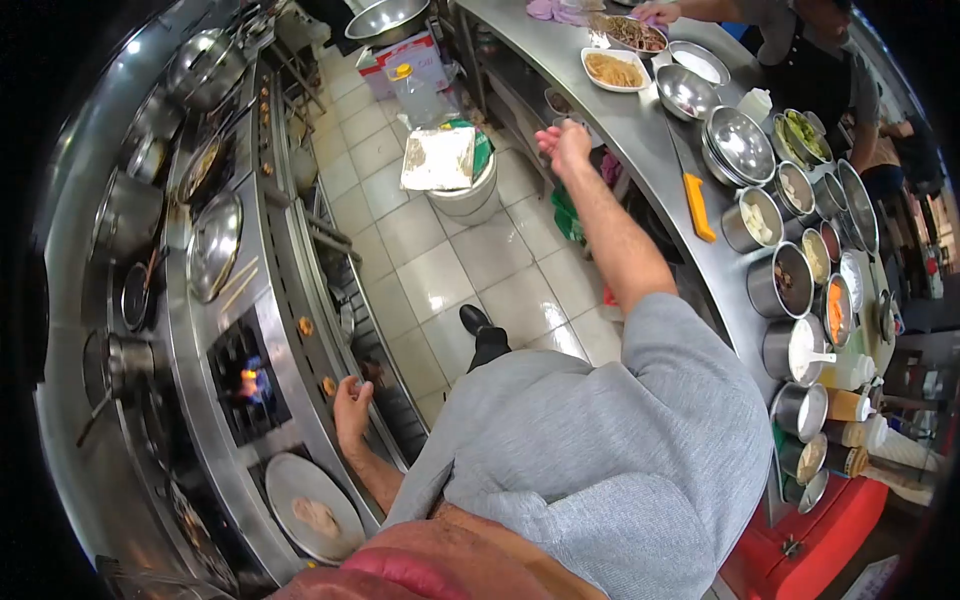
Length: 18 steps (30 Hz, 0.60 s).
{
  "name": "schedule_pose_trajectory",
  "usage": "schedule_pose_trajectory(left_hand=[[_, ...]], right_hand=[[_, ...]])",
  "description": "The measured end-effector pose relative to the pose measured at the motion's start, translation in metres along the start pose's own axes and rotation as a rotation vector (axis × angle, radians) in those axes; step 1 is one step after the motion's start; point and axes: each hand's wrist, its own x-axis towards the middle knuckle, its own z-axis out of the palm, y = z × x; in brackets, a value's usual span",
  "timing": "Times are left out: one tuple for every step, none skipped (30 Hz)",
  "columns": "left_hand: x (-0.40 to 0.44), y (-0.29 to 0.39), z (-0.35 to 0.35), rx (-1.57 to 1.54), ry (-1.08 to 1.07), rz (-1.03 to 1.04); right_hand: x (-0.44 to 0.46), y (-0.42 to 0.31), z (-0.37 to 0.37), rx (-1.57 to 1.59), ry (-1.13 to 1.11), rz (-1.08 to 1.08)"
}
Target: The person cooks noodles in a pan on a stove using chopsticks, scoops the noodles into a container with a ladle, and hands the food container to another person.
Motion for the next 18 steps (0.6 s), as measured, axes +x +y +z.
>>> schedule_pose_trajectory(left_hand=[[0.025, -0.01, 0.007, 0.031, -0.052, -0.019], [0.05, -0.02, 0.011, 0.06, -0.097, -0.038], [0.075, -0.025, 0.016, 0.082, -0.128, -0.042], [0.102, -0.035, 0.021, 0.081, -0.163, -0.058], [0.129, -0.042, 0.026, 0.115, -0.212, -0.059], [0.156, -0.04, 0.03, 0.139, -0.253, -0.059], [0.181, -0.029, 0.03, 0.114, -0.223, -0.049], [0.201, -0.017, 0.03, 0.112, -0.262, -0.022], [0.224, -0.004, 0.031, 0.108, -0.298, 0.006], [0.25, 0.005, 0.031, 0.088, -0.269, 0.007], [0.274, 0.015, 0.033, 0.112, -0.309, 0.046], [0.297, 0.026, 0.034, 0.139, -0.356, 0.084], [0.318, 0.038, 0.034, 0.123, -0.405, 0.087], [0.341, 0.049, 0.035, 0.112, -0.393, 0.088], [0.363, 0.059, 0.037, 0.073, -0.409, 0.132], [0.384, 0.068, 0.037, 0.036, -0.428, 0.175], [0.407, 0.073, 0.038, 0.036, -0.423, 0.171], [0.434, 0.077, 0.042, 0.037, -0.47, 0.181]], right_hand=[[0.032, -0.005, -0.002, -0.04, 0.005, -0.056], [0.054, -0.013, 0.001, -0.051, 0.027, -0.083], [0.073, -0.021, 0.004, -0.041, 0.075, -0.088], [0.101, -0.024, 0.0, -0.069, 0.129, -0.13], [0.121, -0.026, -0.008, -0.084, 0.104, -0.179], [0.129, -0.034, -0.008, -0.101, 0.18, -0.16], [0.157, -0.036, -0.021, -0.086, 0.213, -0.146], [0.178, -0.038, -0.03, -0.064, 0.27, -0.133], [0.2, -0.036, -0.048, -0.157, 0.204, -0.186], [0.197, -0.039, -0.037, -0.072, 0.3, -0.208], [0.212, -0.039, -0.048, -0.083, 0.292, -0.173], [0.218, -0.04, -0.053, -0.075, 0.282, -0.164], [0.224, -0.041, -0.056, -0.072, 0.304, -0.139], [0.228, -0.041, -0.057, -0.065, 0.312, -0.182], [0.232, -0.039, -0.057, -0.056, 0.321, -0.222], [0.236, -0.04, -0.061, -0.023, 0.306, -0.231], [0.235, -0.039, -0.056, -0.012, 0.36, -0.275], [0.233, -0.043, -0.05, -0.012, 0.394, -0.275]])
